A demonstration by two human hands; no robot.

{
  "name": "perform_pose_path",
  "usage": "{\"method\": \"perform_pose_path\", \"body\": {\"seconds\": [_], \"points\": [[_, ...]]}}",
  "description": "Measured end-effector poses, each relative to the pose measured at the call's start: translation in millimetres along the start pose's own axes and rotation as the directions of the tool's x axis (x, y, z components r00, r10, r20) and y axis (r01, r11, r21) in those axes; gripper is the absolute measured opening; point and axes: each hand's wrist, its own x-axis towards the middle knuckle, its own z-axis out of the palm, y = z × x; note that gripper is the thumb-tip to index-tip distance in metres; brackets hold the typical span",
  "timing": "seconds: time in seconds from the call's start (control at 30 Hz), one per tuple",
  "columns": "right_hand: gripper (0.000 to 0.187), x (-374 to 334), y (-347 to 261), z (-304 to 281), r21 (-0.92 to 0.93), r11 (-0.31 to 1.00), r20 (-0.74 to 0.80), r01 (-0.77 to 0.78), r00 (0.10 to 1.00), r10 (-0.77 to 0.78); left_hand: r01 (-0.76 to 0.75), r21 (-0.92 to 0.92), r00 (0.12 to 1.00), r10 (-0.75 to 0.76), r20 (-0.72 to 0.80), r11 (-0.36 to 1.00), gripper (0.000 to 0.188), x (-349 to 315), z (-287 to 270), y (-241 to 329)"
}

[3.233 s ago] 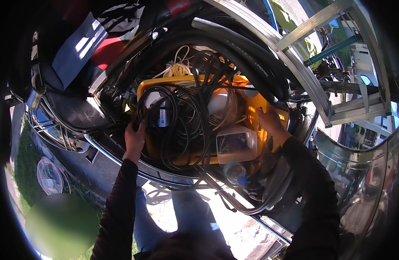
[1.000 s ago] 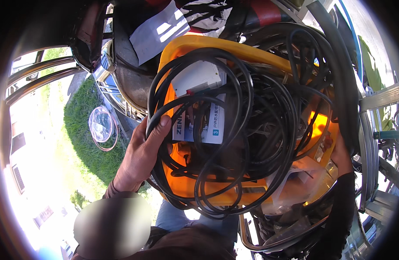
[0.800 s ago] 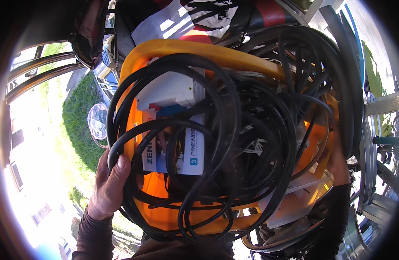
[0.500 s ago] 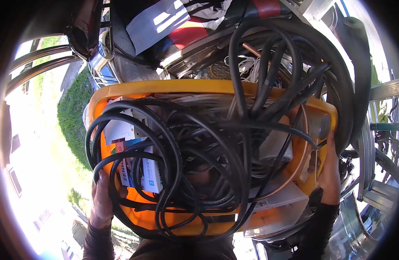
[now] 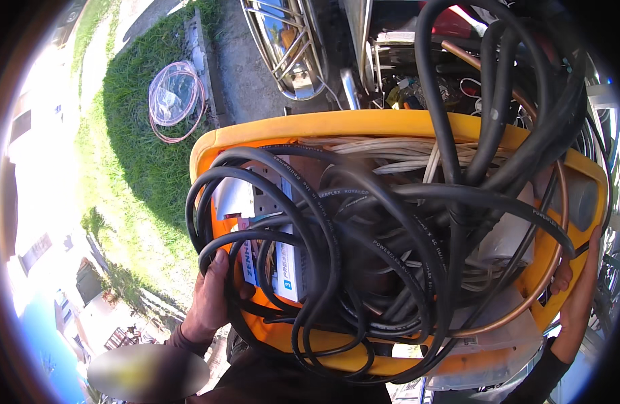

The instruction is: The person retrieves a coil of copper tubing from the back of a work truck and uses a tape measure to measure its length. The person then places the measured tubing back into the truck bed.

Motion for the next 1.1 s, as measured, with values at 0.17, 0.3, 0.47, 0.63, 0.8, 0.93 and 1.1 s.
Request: {"method": "perform_pose_path", "body": {"seconds": [0.17,0.3,0.47,0.63,0.8,0.93,1.1], "points": [[0.063,-88.5,1.6,94.9,0.046,0.993,0.057,-0.11,0.993,0.107,-0.019,-0.029,0.981,0.013,-0.195,0.999,0.039,38.0,-109.3,-34.1],[0.065,-171.7,-46.4,115.7,-0.049,0.984,0.048,-0.173,0.983,0.175,-0.114,-0.049,0.984,0.106,-0.142,0.992,0.039,6.8,-152.6,-32.2],[0.066,-316.0,-109.3,194.1,-0.07,0.983,0.383,-0.17,0.905,0.183,-0.164,-0.221,0.976,0.126,-0.177,0.961,0.042,-73.7,-320.2,-31.3],[0.064,-319.5,-53.7,401.1,-0.21,0.97,0.582,-0.121,0.782,0.223,-0.133,-0.413,0.919,-0.044,-0.392,0.901,0.042,-69.9,-440.7,-105.9],[0.06,-329.4,13.8,633.4,-0.269,0.944,0.772,0.194,0.629,0.09,-0.243,-0.519,0.789,-0.144,-0.597,0.819,0.047,-23.2,-567.8,-219.3],[0.071,-337.8,105.3,820.2,-0.126,0.88,0.889,0.458,0.446,-0.104,-0.24,-0.452,0.65,-0.204,-0.732,0.859,0.061,62.3,-666.2,-318.0],[0.071,-349.1,217.6,965.9,-0.221,0.782,0.823,0.583,0.542,-0.171,-0.016,-0.055,0.448,-0.042,-0.893,0.998,0.067,186.4,-746.1,-409.4]]}}
